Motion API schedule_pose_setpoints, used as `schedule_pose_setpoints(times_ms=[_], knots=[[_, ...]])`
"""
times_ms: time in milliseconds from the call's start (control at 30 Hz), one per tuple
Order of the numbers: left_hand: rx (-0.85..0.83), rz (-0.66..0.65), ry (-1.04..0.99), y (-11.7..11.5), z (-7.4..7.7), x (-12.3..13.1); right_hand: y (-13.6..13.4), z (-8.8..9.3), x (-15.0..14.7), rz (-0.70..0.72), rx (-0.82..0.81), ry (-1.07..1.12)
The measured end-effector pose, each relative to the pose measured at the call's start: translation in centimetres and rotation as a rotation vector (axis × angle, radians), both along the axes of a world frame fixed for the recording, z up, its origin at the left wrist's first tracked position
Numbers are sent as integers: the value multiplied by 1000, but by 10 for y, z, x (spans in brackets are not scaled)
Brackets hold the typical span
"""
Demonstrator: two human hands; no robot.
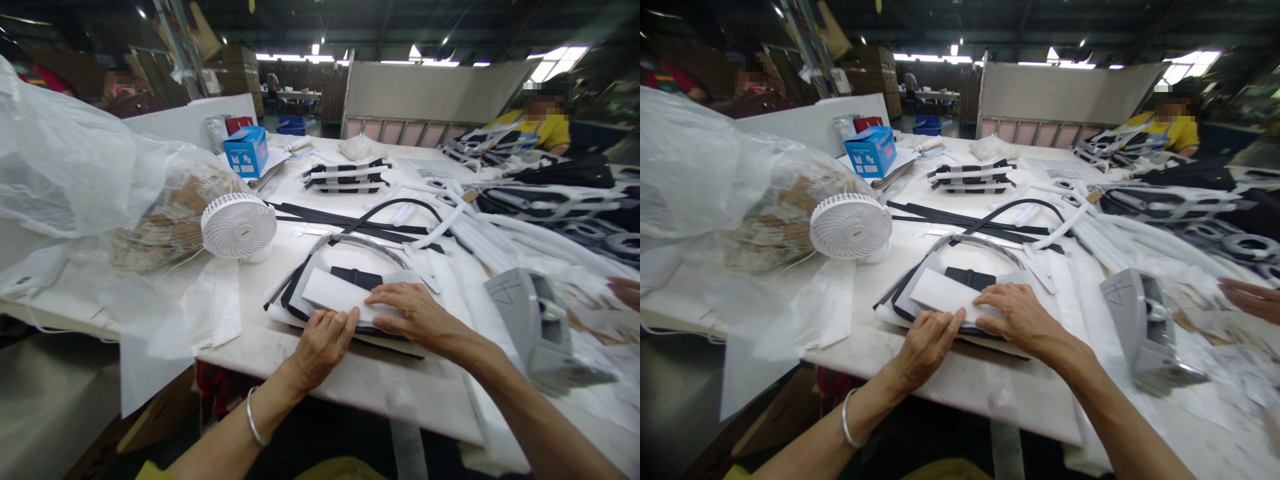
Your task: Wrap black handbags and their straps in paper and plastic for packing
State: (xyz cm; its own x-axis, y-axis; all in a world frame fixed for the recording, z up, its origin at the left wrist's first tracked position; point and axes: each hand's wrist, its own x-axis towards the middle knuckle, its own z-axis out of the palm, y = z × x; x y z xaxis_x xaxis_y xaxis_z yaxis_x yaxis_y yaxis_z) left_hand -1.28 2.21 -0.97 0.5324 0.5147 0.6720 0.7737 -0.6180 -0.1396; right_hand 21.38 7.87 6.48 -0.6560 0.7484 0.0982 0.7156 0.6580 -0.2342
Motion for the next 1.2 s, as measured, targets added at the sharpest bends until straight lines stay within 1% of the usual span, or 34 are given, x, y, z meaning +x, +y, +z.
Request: schedule_pose_setpoints(times_ms=[100, 233, 333, 433, 500, 600, 700, 767, 867, 933, 1067, 1200], knots=[[-10, -1, -5, 0, -2, 1, -11, -7, -8, -11, 115, -39], [3, 47, 23, -2, -7, 3, -35, -24, -28, -66, 303, -80], [37, 87, 63, -3, -13, 3, -49, -32, -36, -119, 331, -62], [100, 72, 80, -3, -13, 2, -53, -33, -35, -108, 324, -59], [128, 68, 111, -3, -10, 3, -53, -34, -35, -117, 337, -68], [127, 90, 202, -4, 0, 9, -52, -40, -36, -144, 371, -82], [76, 99, 266, -3, 9, 18, -52, -47, -37, -151, 411, -83], [15, 116, 277, -3, 12, 23, -53, -49, -37, -150, 429, -79], [-65, 149, 277, -2, 7, 25, -54, -49, -36, -137, 430, -79], [-73, 144, 274, -1, 0, 22, -55, -46, -37, -127, 423, -82], [-22, 95, 257, 3, -11, 15, -55, -39, -34, -84, 413, -113], [27, 57, 239, 8, -14, 13, -57, -40, -23, -62, 484, -178]])
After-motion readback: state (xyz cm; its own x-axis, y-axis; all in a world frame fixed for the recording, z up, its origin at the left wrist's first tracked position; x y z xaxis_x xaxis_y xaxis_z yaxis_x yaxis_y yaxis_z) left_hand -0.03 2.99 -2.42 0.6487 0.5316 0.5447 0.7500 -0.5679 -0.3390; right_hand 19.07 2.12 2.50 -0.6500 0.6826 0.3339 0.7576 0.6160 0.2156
